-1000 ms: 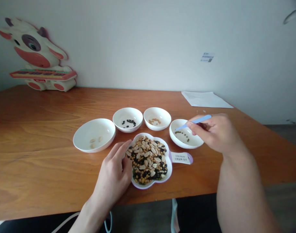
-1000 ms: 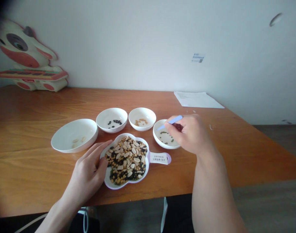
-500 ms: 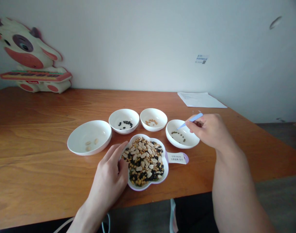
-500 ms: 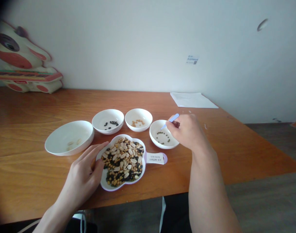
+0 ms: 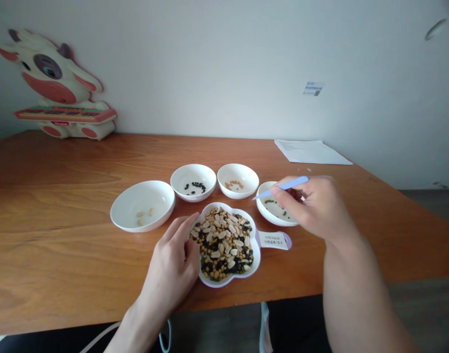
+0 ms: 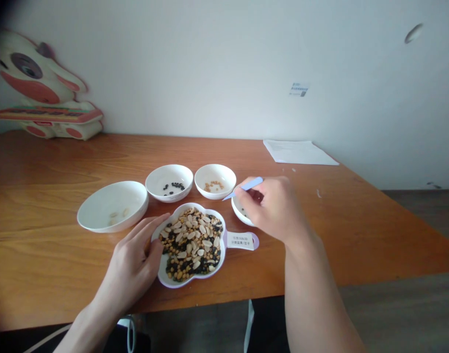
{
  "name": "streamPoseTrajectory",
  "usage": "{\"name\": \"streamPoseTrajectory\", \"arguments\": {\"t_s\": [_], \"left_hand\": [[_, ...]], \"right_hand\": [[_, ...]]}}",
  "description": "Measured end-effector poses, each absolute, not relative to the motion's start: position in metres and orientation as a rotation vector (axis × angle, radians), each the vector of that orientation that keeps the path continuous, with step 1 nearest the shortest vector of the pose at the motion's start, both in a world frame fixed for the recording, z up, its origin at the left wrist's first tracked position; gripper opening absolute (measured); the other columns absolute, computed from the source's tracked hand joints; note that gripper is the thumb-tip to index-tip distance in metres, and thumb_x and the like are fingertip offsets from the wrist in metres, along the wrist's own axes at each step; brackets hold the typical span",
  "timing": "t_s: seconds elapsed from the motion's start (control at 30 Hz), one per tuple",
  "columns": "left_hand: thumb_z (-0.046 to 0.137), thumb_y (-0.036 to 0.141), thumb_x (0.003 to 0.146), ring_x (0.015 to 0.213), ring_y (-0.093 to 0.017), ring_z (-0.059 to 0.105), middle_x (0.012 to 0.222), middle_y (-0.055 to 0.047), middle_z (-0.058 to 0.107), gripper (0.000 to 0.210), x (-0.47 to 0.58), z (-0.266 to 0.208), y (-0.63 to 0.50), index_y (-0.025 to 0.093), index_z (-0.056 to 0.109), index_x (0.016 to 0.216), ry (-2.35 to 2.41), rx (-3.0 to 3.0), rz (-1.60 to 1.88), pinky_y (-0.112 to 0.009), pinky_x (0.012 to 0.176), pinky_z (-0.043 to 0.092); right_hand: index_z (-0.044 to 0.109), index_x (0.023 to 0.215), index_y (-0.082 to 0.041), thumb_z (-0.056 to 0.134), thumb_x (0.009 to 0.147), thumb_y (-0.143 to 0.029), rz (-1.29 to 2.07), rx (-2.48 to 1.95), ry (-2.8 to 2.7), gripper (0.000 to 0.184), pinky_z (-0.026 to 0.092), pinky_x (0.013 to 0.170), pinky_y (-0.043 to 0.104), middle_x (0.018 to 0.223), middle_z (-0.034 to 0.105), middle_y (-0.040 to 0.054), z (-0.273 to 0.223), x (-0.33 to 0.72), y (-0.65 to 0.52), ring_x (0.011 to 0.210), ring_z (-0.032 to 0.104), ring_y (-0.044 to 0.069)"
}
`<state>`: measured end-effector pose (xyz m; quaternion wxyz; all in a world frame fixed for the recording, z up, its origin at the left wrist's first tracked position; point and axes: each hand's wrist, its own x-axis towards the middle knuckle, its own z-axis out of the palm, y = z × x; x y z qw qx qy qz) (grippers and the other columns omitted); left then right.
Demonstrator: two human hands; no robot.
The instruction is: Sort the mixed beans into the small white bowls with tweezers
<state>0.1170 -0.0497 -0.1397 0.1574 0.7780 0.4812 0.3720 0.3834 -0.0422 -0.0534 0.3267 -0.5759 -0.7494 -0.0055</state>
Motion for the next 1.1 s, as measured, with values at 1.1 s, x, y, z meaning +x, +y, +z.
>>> {"name": "streamPoseTrajectory", "arguments": {"t_s": [1.1], "left_hand": [[0.04,0.009,0.085,0.105,-0.021,0.065,0.118,-0.01,0.065,0.044,0.118,-0.14,-0.051,0.014,0.06,0.124,1.371,2.17,1.091,-0.034,0.091,0.056]], "right_hand": [[0.066,0.07,-0.013,0.056,0.083,-0.017,0.518,-0.926,-2.388,0.018,0.038,0.06,0.028,0.062,0.062,0.0017,-0.09,0.307,-0.041,0.058,0.051,0.012]]}}
